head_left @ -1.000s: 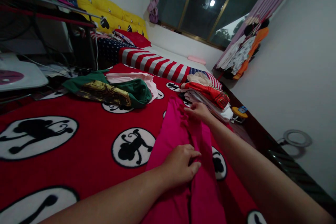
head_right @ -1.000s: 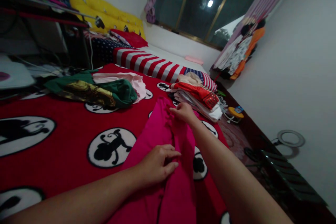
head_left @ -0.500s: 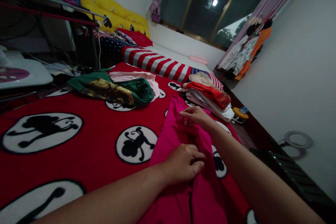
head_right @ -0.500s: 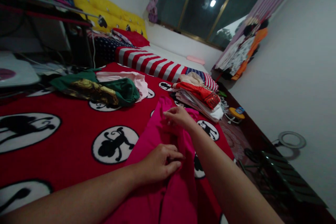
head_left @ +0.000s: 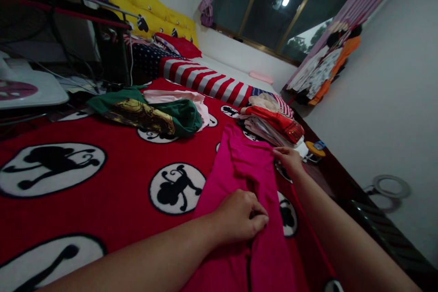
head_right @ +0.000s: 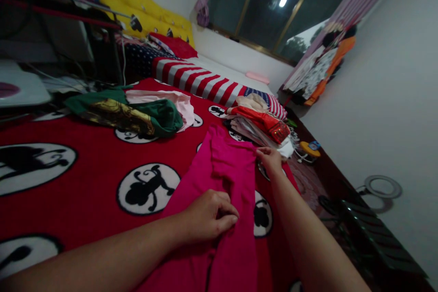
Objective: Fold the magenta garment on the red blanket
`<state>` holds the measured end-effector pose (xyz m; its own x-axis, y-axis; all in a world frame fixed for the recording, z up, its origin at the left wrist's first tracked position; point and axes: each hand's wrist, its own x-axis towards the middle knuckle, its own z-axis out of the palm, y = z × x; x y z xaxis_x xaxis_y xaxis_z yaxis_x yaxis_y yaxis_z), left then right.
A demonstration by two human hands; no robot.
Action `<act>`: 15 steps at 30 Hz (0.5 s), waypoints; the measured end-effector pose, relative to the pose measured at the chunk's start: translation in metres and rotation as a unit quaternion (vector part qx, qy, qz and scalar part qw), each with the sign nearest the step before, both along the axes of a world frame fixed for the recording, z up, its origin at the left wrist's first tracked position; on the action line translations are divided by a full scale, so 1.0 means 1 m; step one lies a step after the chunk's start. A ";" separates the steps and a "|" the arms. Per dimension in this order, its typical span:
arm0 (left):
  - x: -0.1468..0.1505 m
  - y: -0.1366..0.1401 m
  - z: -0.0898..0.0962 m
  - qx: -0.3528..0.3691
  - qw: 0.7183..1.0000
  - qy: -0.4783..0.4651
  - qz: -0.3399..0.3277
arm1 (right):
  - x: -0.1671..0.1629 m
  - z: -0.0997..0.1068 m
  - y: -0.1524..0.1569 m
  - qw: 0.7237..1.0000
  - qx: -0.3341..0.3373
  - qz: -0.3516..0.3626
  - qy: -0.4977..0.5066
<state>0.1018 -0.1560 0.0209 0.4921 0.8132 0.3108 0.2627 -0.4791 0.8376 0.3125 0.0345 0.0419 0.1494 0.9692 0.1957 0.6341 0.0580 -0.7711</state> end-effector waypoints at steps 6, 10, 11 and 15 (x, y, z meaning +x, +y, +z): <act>0.002 0.000 -0.002 -0.036 0.999 -0.016 0.019 | 0.008 -0.002 0.026 0.986 0.014 -0.079 -0.145; 0.003 -0.001 -0.001 -0.057 0.998 -0.005 0.028 | 0.005 -0.006 0.030 0.964 0.013 -0.109 -0.241; 0.003 -0.001 0.000 -0.061 0.998 -0.004 0.033 | 0.004 -0.008 0.030 0.959 0.012 -0.110 -0.260; 0.004 -0.002 -0.001 -0.068 0.997 -0.006 0.044 | -0.002 -0.004 0.030 0.944 -0.002 -0.084 -0.320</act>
<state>0.1059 -0.1578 0.0194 0.4132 0.8885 0.1994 0.2891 -0.3357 0.8965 0.3106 0.0642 0.0376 0.1530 0.9433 0.2946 0.9699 -0.0862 -0.2277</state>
